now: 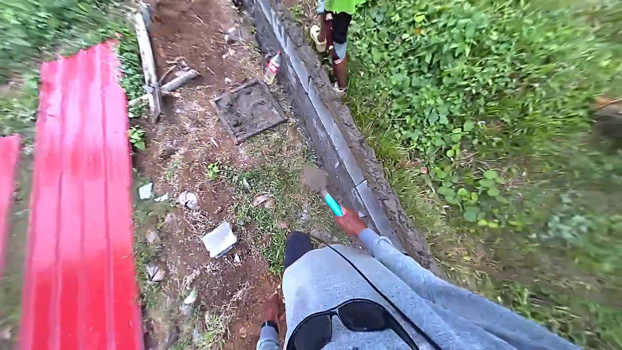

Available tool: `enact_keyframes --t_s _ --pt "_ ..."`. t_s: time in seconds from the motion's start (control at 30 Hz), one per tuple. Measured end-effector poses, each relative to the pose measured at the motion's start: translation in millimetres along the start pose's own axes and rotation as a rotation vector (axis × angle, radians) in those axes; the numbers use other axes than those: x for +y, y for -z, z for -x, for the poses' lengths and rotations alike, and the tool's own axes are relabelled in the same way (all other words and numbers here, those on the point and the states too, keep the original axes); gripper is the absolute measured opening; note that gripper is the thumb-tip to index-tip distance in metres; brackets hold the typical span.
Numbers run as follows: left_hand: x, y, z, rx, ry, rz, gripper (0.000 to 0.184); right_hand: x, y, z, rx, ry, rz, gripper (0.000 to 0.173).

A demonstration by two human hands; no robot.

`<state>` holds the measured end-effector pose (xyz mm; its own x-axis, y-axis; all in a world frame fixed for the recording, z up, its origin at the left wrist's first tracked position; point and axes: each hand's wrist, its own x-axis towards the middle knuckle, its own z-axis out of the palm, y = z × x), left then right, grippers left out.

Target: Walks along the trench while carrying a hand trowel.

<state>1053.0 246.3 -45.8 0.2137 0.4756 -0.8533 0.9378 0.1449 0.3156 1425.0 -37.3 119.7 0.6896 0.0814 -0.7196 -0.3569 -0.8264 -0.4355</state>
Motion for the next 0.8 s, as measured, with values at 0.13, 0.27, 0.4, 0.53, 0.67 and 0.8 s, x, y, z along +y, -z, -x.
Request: enact_keyframes --t_s 0.13,0.27,0.4,0.53,0.67,0.8 --pt "1.9 15.7 -34.7 0.067 0.167 -0.134 0.053 -50.2 0.8 -52.4 -0.019 -0.031 -0.048 0.045" --pt "58.4 35.2 -53.5 -0.002 0.248 0.070 0.046 -115.4 7.0 -102.5 -0.020 -0.031 -0.034 0.043" --pt "112.0 59.0 -101.8 -0.003 0.253 0.216 0.043 -180.4 30.4 -144.5 -0.002 -0.074 -0.008 0.042" --pt "245.7 116.1 -124.9 0.017 0.128 0.142 0.050 -253.6 60.8 -183.4 0.067 -0.042 0.009 0.043" --pt "371.5 166.6 -168.6 0.036 -0.014 0.117 0.052 -308.6 78.7 -228.1 0.109 -0.020 -0.040 0.042" --pt "513.8 189.2 -213.3 0.019 -0.132 0.222 0.050 -360.4 98.9 -286.1 0.122 -0.044 -0.049 0.042"
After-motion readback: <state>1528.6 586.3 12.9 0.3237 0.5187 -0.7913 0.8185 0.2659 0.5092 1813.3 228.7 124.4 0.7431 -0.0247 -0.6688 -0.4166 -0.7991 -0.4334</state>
